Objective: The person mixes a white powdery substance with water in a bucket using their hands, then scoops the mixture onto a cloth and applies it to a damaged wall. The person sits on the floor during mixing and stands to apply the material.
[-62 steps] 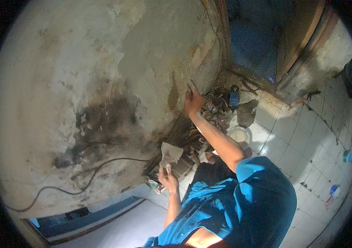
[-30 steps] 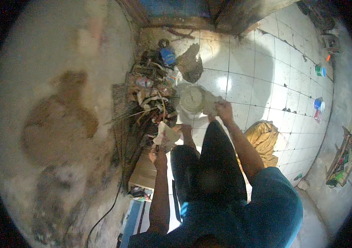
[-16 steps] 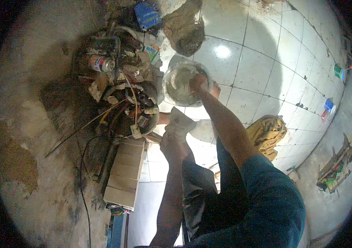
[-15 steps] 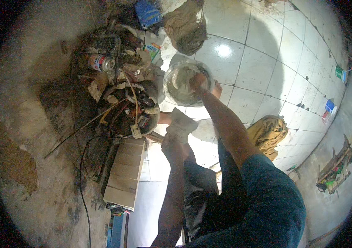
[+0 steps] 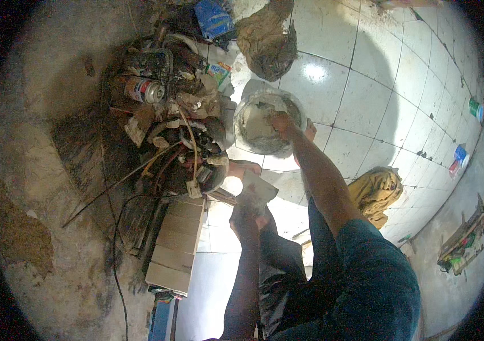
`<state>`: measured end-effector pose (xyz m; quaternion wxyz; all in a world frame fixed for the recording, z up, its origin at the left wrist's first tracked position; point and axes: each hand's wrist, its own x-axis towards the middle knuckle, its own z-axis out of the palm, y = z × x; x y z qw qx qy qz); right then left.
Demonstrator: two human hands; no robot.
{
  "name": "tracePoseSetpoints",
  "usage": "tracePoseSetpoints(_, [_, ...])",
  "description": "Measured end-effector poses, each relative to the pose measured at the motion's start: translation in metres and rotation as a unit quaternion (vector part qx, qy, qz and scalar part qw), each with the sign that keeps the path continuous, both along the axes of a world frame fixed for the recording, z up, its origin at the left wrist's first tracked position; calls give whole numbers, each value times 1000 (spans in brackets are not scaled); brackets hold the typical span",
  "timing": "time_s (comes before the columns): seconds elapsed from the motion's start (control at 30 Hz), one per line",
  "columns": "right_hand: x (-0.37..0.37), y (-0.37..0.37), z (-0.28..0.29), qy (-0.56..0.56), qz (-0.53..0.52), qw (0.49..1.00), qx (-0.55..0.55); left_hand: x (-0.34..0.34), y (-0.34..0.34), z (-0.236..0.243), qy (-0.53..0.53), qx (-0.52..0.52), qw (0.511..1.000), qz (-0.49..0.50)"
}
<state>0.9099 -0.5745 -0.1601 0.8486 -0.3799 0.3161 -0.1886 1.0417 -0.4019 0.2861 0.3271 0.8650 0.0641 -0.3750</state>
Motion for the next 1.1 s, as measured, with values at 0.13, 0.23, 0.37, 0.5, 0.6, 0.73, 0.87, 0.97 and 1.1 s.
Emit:
tracePoseSetpoints(0.13, [10,-30,69,282,158,916,236,-4,11,-7,23,44,998,33])
tracePoseSetpoints(0.23, [28,-55,118,353,242,896,118,3,10,-3,23,23,997,76])
tracePoseSetpoints(0.37, [51,-72,184,524,350,752,-191,1,4,-3,14,26,998,55])
tracePoseSetpoints(0.5, [109,-43,168,557,425,680,-216,-47,22,-17,-50,49,994,82])
tracePoseSetpoints(0.6, [-87,-30,-120,702,35,462,-541,17,-10,-20,143,-90,985,12])
tracePoseSetpoints(0.73, [65,-10,5,349,354,763,-414,-42,30,-28,71,-41,985,151])
tracePoseSetpoints(0.87, [66,-36,32,250,366,811,-383,-31,11,-8,109,-22,975,190])
tracePoseSetpoints(0.97, [58,-55,51,181,382,838,-344,-18,2,5,84,-17,982,168])
tracePoseSetpoints(1.1, [53,-65,74,102,409,856,-299,-16,24,0,23,-29,997,74])
